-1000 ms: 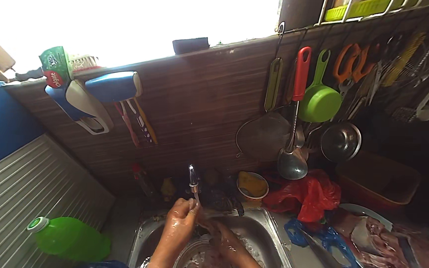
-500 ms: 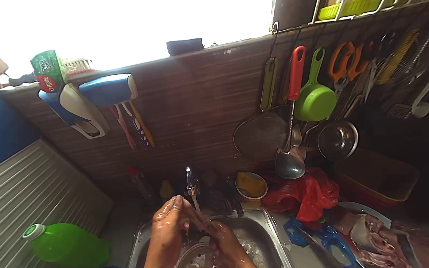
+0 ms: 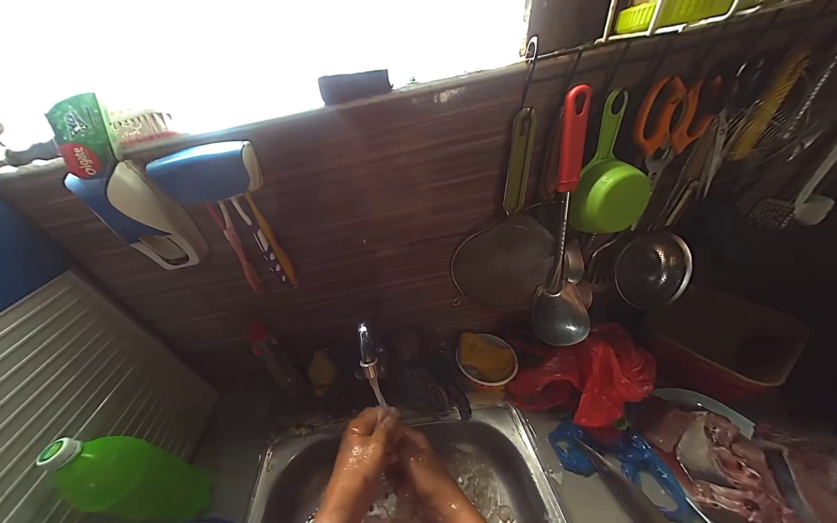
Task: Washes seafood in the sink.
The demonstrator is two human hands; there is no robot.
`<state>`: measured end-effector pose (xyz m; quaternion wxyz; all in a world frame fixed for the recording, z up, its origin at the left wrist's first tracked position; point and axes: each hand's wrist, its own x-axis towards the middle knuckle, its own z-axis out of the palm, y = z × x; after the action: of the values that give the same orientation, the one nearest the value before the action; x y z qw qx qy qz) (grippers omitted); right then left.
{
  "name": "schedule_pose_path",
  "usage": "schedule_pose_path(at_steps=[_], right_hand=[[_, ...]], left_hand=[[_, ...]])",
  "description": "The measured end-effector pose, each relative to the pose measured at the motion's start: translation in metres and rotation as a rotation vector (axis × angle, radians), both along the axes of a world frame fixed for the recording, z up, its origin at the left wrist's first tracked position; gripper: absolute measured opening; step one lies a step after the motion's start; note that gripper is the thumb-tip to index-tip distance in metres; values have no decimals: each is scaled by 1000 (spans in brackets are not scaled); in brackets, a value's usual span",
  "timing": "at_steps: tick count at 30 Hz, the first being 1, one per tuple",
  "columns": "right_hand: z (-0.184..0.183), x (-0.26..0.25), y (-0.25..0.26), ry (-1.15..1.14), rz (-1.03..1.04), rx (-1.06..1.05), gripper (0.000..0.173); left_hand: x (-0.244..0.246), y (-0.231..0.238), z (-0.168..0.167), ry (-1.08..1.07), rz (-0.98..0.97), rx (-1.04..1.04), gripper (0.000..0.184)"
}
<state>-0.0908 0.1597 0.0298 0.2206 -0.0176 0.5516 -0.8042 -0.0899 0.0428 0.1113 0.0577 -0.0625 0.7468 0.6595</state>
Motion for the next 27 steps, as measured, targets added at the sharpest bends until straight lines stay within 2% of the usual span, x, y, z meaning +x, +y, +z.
schedule_pose_path(at_steps=[3,7,11,13,17,19,21,22,24,27], right_hand=[[-8,0,1,0,-11,18,32],[-18,-9,11,-9,-35,54,29],[-49,-9,28,-82,-84,178,32],[-62,-4,37,-81,-102,267,30],[-77,-5,53,-68,-17,540,32],[-57,-5,51,-27,-6,498,41],[-19,1,34,87,-2,311,50],[-1,5,21,151,-14,245,48],[16,10,-2,275,-48,285,37],[11,8,-13,334,-126,424,36]], left_hand=[[4,-1,26,110,162,225,27],[15,-10,64,292,236,416,33],[18,-22,108,471,256,445,34],[16,-26,118,490,256,414,33],[15,-31,97,486,156,285,31],[12,-30,71,382,42,156,27],[10,-19,42,157,-14,41,23],[9,-12,29,58,-8,-1,23],[10,1,14,-34,82,-22,25],[17,9,30,13,278,171,30]])
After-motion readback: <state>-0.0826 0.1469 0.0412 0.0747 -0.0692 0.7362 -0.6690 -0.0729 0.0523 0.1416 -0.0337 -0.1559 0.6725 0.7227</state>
